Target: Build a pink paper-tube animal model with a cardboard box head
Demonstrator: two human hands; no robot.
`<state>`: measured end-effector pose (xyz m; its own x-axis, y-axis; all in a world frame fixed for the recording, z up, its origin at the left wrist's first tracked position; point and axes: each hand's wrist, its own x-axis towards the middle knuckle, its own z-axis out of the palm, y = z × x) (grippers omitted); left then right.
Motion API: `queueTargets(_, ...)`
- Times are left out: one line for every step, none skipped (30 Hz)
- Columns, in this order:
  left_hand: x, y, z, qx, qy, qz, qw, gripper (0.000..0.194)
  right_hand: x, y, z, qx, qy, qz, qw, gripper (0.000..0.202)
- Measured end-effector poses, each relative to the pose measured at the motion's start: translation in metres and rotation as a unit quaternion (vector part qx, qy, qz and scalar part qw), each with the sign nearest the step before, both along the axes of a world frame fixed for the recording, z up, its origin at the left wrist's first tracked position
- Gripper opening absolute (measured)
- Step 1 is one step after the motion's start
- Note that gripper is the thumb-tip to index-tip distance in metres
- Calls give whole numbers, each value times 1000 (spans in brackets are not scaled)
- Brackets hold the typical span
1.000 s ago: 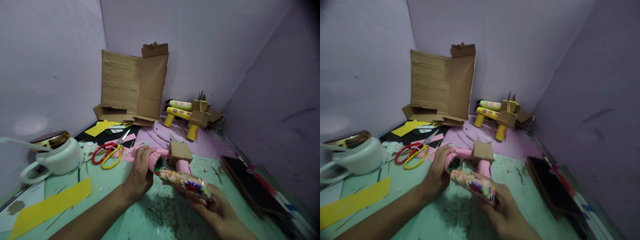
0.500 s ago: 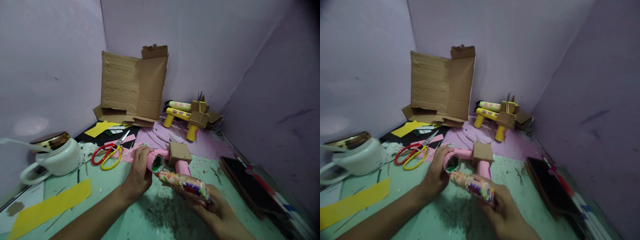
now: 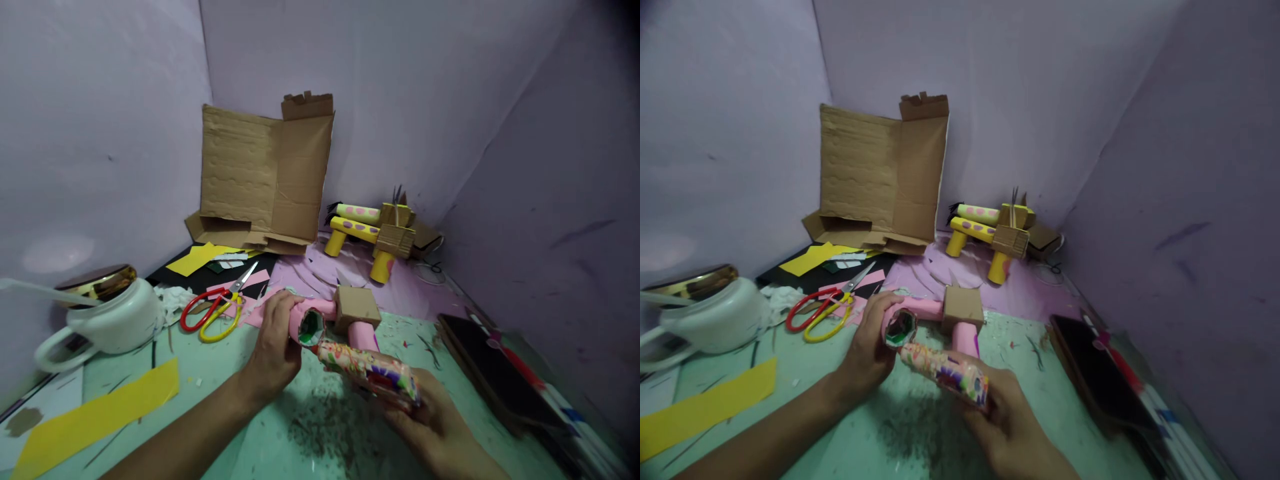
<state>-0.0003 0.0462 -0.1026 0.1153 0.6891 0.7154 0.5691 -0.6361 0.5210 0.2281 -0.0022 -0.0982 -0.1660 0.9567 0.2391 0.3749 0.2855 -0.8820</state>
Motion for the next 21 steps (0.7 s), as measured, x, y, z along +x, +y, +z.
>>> queueTargets(0, 0, 0, 0, 0, 0, 1000, 57, 1, 1, 1, 2, -6, 2, 1000, 30)
queueTargets(0, 0, 0, 0, -1, 0, 1000, 57, 2, 1, 1, 5, -11, 7, 1000, 30)
queueTargets(0, 0, 1, -1, -2, 1, 1000, 57, 2, 2, 2, 6, -16, 18, 1000, 29)
queueTargets(0, 1, 1, -1, -3, 1, 1000, 58, 3, 3, 3, 6, -21, 29, 999, 28)
queueTargets(1, 1, 1, 0, -4, 2, 1000, 58, 3, 4, 4, 6, -25, 39, 999, 27)
queueTargets(1, 1, 1, -1, -4, 1, 1000, 59, 3, 5, 5, 4, -25, 45, 999, 27)
queueTargets(1, 2, 1, -2, -4, 1, 1000, 59, 3, 5, 6, 0, -23, 47, 999, 26)
queueTargets(1, 2, 1, -3, -4, 0, 1000, 60, 2, 5, 7, -4, -18, 46, 999, 25)
queueTargets(1, 2, 1, -3, -4, 0, 1000, 60, 1, 4, 7, -7, -11, 39, 999, 25)
queueTargets(0, 1, 1, -3, -5, 1, 1000, 60, 1, 3, 7, -9, -3, 30, 1000, 24)
queueTargets(0, 1, 0, -3, -5, 1, 1000, 60, 0, 3, 7, -11, 4, 23, 1000, 23)
queueTargets(-1, 1, 0, -3, -5, 2, 1000, 61, 0, 2, 7, -11, 8, 14, 1000, 23)
queueTargets(-1, 0, -1, -3, -5, 3, 1000, 61, -1, 1, 7, -10, 12, 2, 1000, 23)
queueTargets(-2, 0, -1, -2, -4, 3, 1000, 61, -1, 1, 7, -8, 16, -7, 1000, 24)
queueTargets(-2, 0, -1, -1, -4, 3, 1000, 62, -1, 1, 7, -8, 17, -10, 1000, 24)
queueTargets(-2, 0, -1, 0, -4, 4, 1000, 62, -1, 2, 8, -7, 18, -8, 1000, 24)
queueTargets(-2, 0, -1, 1, -5, 5, 1000, 61, -1, 2, 9, -7, 18, 1, 1000, 24)
queueTargets(-2, 1, -1, 3, -6, 6, 1000, 61, -1, 3, 10, -8, 16, 11, 1000, 24)
queueTargets(-1, 1, 0, 3, -6, 8, 1000, 60, -1, 3, 11, -9, 13, 20, 1000, 25)
queueTargets(-1, 1, 0, 2, -7, 9, 1000, 60, -1, 4, 11, -10, 10, 26, 1000, 25)
queueTargets(-1, 1, 0, 0, -7, 9, 1000, 59, -1, 4, 11, -9, 7, 24, 1000, 25)
